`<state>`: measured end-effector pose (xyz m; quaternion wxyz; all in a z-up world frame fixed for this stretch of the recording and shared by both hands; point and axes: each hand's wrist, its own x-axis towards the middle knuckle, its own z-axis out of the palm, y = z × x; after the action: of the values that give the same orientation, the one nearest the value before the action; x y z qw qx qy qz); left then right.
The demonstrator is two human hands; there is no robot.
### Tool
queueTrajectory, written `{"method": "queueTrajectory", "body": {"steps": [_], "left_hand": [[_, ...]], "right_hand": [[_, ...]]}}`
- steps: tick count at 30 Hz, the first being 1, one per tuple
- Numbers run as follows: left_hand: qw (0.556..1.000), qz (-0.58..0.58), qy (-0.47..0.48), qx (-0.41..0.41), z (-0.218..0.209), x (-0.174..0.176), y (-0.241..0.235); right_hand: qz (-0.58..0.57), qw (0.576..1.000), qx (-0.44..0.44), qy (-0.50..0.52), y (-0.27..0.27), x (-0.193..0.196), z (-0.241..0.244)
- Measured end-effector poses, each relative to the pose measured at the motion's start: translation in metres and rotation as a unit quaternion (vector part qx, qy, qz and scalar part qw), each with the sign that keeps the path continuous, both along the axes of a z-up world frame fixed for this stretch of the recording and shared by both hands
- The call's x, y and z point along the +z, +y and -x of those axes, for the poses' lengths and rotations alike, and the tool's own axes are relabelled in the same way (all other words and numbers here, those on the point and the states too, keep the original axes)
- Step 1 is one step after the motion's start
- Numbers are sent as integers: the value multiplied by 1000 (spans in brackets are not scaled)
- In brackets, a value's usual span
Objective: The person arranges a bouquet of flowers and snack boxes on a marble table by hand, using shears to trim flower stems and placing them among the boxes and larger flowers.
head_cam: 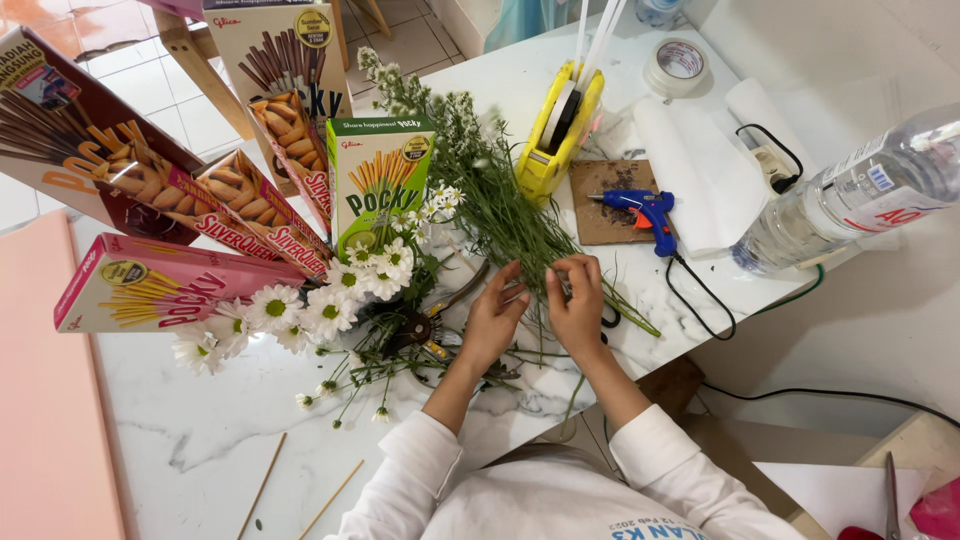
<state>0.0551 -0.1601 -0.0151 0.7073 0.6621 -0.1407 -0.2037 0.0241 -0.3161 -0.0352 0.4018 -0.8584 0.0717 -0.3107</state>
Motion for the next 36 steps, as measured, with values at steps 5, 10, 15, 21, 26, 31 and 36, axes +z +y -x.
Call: {"method": "queueTrajectory", "body": {"steps": [5, 10, 15, 21, 26, 31, 36], "left_hand": [[1000, 9, 6, 2, 1, 8, -1], [1000, -9, 0, 9, -4, -9, -4], [997, -17, 54, 53, -14, -60, -9], [992, -29, 12, 123, -11, -24, -3], [991, -9, -45, 129, -9, 18, 0], [995, -7, -7, 104, -9, 19, -6], [992, 17, 25, 123, -3, 7, -3]], "right_hand": [[-37, 996, 75, -32, 1, 21, 6], [-28, 999, 26, 37, -3, 4, 1], [72, 982, 42, 168, -7, -3, -10], [62, 995, -8, 75, 1, -1, -5], [41, 999, 23, 25, 7, 21, -1], [73, 992, 102, 33, 15, 37, -3], [72, 981, 96, 155, 2, 4, -39]]}}
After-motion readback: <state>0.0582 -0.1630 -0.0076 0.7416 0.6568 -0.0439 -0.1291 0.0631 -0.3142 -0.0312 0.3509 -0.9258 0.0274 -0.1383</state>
